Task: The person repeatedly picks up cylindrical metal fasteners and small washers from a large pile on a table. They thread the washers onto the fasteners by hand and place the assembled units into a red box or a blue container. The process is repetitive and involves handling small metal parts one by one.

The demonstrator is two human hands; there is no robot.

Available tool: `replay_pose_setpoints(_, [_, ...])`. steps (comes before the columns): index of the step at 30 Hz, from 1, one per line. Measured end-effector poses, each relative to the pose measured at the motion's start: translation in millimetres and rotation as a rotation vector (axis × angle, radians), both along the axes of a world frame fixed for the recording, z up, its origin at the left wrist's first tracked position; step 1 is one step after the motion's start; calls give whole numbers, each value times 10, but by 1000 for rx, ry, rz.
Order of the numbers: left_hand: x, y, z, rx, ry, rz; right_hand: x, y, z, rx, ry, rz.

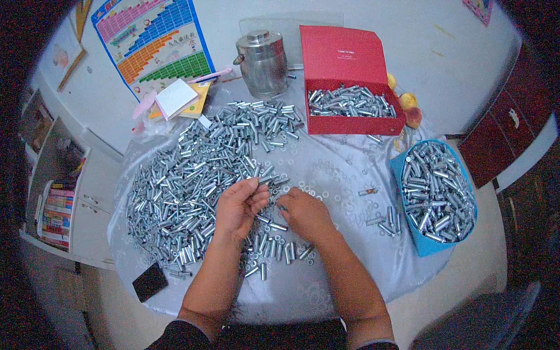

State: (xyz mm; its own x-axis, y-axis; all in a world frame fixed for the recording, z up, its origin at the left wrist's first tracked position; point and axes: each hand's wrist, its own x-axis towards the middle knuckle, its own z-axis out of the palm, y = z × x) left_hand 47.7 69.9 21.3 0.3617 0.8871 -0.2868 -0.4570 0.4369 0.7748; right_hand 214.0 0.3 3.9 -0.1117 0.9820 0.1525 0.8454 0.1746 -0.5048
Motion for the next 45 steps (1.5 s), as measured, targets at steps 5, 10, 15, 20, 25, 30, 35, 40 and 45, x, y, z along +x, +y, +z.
replay_pose_setpoints(5, [10, -10, 36, -6, -17, -3, -8, -43, -5, -5, -12, 2])
replay_pose_setpoints(10, [27, -32, 69, -7, 18, -16, 13, -72, 15, -1, 71, -86])
replay_pose_setpoints(15, [53, -50, -7, 7, -2, -40, 102, -36, 67, 24, 845, -342])
replay_pose_setpoints(20, [100, -114, 40, 37, 71, -60, 141, -32, 89, 146, 1114, -339])
replay_pose_setpoints(25, [117, -135, 46, 68, 78, -82, 152, -48, 112, 91, 1197, -329])
replay_pose_setpoints(30, [124, -147, 40, 63, 64, -94, 164, -41, 97, 66, 1211, -295])
replay_pose_setpoints(35, [127, -149, 38, 47, 56, -97, 144, -31, 64, 23, 1193, -284])
replay_pose_setpoints(40, [129, -145, 17, 36, 51, -100, 112, -58, 120, 55, 1032, -313])
replay_pose_setpoints(45, [132, -148, 21, 52, 51, -84, 76, -75, 105, 207, 837, -280])
